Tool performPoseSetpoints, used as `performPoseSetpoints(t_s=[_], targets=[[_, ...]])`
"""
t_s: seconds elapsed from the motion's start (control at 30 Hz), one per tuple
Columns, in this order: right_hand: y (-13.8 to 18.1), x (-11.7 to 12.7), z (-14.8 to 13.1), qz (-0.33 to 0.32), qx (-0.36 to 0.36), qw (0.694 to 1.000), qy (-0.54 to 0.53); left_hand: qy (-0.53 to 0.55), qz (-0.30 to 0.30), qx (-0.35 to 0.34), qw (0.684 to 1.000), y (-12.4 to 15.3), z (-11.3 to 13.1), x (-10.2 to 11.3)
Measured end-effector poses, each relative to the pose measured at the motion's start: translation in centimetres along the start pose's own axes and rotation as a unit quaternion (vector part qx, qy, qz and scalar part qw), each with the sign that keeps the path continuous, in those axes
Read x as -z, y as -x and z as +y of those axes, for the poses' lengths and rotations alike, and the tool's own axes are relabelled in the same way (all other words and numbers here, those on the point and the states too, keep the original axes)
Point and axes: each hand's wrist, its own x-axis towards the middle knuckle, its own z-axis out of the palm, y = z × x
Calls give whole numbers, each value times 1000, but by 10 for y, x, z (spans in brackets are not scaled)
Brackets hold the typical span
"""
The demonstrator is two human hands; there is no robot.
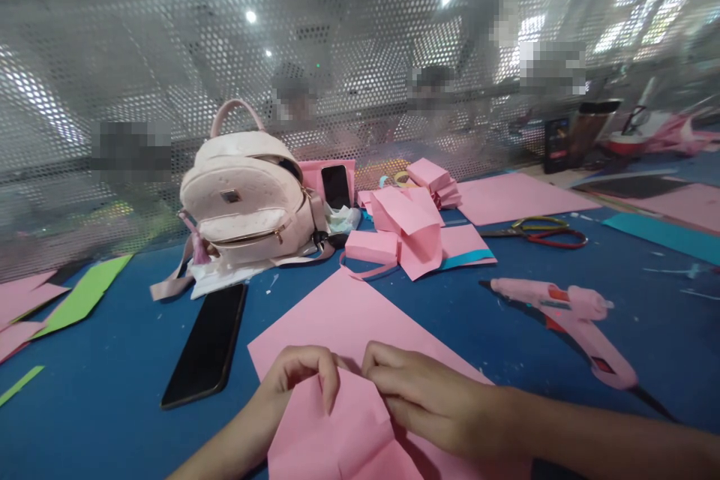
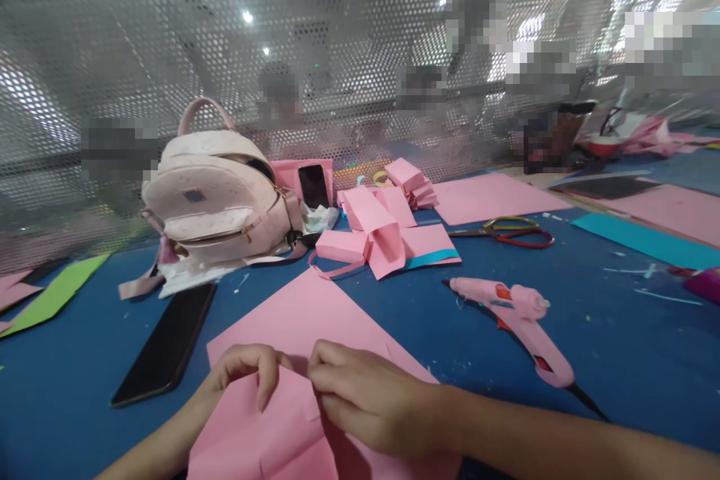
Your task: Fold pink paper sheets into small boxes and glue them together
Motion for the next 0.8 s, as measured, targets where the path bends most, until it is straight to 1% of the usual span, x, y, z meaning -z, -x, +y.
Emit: performPoseSetpoints(t_s=[0.1, 0.17, 0.3, 0.4, 0.53, 0.6, 0.7, 0.8], targets=[[0, 0, 1, 20, -3, 1000, -11, -19, -11, -13, 1000, 0, -2, 4], [0, -1, 2, 44, -20, 998, -28, -34, -13, -20, 999, 0, -4, 6], [1, -4, 5, 81, -40, 994, -58, -53, 3, -14, 998, 0, -3, 6], [1, -6, 7, 83, -29, 993, -77, -52, 14, -8, 998, 0, -2, 5], [0, -9, 10, 86, -38, 992, -86, -37, 14, -12, 999, -1, -4, 8], [-1, -9, 12, 100, -44, 993, -51, -23, 16, -9, 1000, -1, -5, 9], [-2, -11, 16, 116, -43, 991, 52, 4, 26, -8, 1000, -1, -5, 10], [-3, -12, 20, 97, -34, 988, 117, 19, 48, -6, 999, -1, -5, 9]])
